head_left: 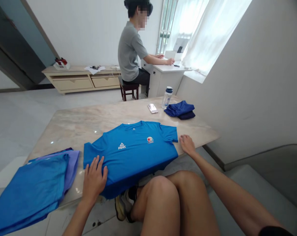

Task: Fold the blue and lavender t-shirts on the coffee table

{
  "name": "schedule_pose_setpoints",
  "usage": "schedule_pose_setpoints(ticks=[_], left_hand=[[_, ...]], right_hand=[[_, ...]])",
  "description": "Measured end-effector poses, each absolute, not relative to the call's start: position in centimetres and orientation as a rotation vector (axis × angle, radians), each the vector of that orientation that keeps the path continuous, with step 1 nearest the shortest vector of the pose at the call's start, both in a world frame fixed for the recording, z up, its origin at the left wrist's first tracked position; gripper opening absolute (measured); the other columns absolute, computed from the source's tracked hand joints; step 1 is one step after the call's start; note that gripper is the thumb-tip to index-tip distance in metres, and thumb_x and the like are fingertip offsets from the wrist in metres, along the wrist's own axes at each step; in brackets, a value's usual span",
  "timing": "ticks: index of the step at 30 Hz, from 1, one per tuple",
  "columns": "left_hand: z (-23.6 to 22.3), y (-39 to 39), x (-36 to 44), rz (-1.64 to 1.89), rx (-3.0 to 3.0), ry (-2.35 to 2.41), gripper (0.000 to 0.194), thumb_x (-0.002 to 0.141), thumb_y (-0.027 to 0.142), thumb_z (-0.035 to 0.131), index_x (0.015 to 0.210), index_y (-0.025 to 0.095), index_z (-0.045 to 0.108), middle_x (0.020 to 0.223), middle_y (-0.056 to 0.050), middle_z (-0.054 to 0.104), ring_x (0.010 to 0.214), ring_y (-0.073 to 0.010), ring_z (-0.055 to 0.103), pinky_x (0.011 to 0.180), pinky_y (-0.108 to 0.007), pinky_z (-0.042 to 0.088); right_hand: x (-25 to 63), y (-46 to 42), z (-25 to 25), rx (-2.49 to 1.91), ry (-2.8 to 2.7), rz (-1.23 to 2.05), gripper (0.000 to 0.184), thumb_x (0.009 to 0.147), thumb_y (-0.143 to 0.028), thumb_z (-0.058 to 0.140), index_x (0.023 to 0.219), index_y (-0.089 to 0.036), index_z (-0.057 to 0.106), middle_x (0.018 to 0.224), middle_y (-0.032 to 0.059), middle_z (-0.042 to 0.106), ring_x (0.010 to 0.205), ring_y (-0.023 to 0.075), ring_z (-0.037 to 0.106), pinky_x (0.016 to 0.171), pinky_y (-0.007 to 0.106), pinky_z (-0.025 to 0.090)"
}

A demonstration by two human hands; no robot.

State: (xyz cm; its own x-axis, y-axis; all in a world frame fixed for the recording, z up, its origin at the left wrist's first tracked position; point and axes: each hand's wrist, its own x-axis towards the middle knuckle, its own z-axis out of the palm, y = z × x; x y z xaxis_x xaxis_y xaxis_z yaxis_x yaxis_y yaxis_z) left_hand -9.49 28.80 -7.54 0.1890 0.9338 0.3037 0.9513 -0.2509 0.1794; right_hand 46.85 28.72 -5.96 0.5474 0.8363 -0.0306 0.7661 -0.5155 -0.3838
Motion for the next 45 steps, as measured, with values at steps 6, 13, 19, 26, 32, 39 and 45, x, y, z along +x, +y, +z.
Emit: schedule_pose_setpoints(ticks=[6,13,19,26,32,39,45], left_hand=[[-7.5,29.0,-9.2,-0.643,-2.327,-1.895,0.061,0.107,0.036,0.035,0.151,0.013,0.070,0.162,-0.020,0.064,0.154,-0.0358,0.056,0.133,-0.061,0.037],[-7.7,29.1,-9.3,-0.655,-2.396,-1.931,0.059,0.106,0.041,0.042,0.153,0.016,0.068,0.167,-0.016,0.060,0.158,-0.0343,0.052,0.137,-0.061,0.030],[-7.2,28.8,-9.1,-0.663,-2.424,-1.960,0.056,0.106,0.038,0.044,0.152,0.017,0.068,0.168,-0.015,0.059,0.159,-0.0326,0.051,0.138,-0.058,0.029],[-6.9,28.5,-8.7,-0.667,-2.422,-1.967,0.056,0.104,0.034,0.046,0.152,0.016,0.067,0.168,-0.016,0.058,0.160,-0.0334,0.050,0.138,-0.060,0.028],[-6.6,28.4,-8.7,-0.629,-2.436,-1.980,0.057,0.106,0.034,0.044,0.155,0.014,0.066,0.169,-0.016,0.057,0.161,-0.0340,0.048,0.138,-0.060,0.027],[-6.8,28.5,-8.9,-0.566,-2.449,-1.967,0.058,0.107,0.034,0.043,0.160,0.017,0.062,0.172,-0.015,0.054,0.162,-0.0324,0.047,0.140,-0.059,0.025],[-6.3,28.7,-8.7,-0.351,-2.433,-2.011,0.062,0.111,0.035,0.040,0.171,0.021,0.049,0.182,-0.010,0.038,0.169,-0.0306,0.035,0.140,-0.059,0.023]], right_hand=[[43.7,33.1,-5.0,-2.620,-0.943,0.288,0.068,0.098,-0.068,0.065,0.131,-0.010,0.077,0.149,0.0341,0.060,0.140,0.0475,0.057,0.115,0.065,0.045],[41.1,35.8,-3.6,-2.554,-0.991,0.231,0.043,0.103,-0.042,0.058,0.133,-0.015,0.072,0.123,0.0257,0.076,0.119,0.0383,0.073,0.104,0.054,0.057],[39.8,37.0,0.9,-2.445,-1.135,0.201,0.051,0.098,-0.029,0.061,0.145,-0.009,0.063,0.130,0.0288,0.074,0.124,0.0398,0.072,0.104,0.049,0.058],[31.5,38.7,2.8,-2.117,-1.576,0.438,0.046,0.103,-0.031,0.066,0.147,-0.021,0.063,0.123,0.0125,0.081,0.096,0.0268,0.080,0.087,0.036,0.063],[31.5,37.3,2.2,-2.015,-1.608,0.579,0.035,0.113,-0.027,0.046,0.143,-0.017,0.060,0.123,0.0131,0.080,0.077,0.0186,0.079,0.069,0.028,0.059],[40.3,31.5,-1.8,-2.590,-1.541,0.150,0.042,0.113,-0.037,0.042,0.125,-0.015,0.075,0.115,0.0209,0.080,0.108,0.0332,0.076,0.090,0.039,0.053],[41.0,30.3,-5.1,-2.549,-1.446,0.047,0.044,0.110,-0.037,0.041,0.117,-0.014,0.078,0.115,0.0216,0.078,0.109,0.0342,0.073,0.085,0.040,0.051]])
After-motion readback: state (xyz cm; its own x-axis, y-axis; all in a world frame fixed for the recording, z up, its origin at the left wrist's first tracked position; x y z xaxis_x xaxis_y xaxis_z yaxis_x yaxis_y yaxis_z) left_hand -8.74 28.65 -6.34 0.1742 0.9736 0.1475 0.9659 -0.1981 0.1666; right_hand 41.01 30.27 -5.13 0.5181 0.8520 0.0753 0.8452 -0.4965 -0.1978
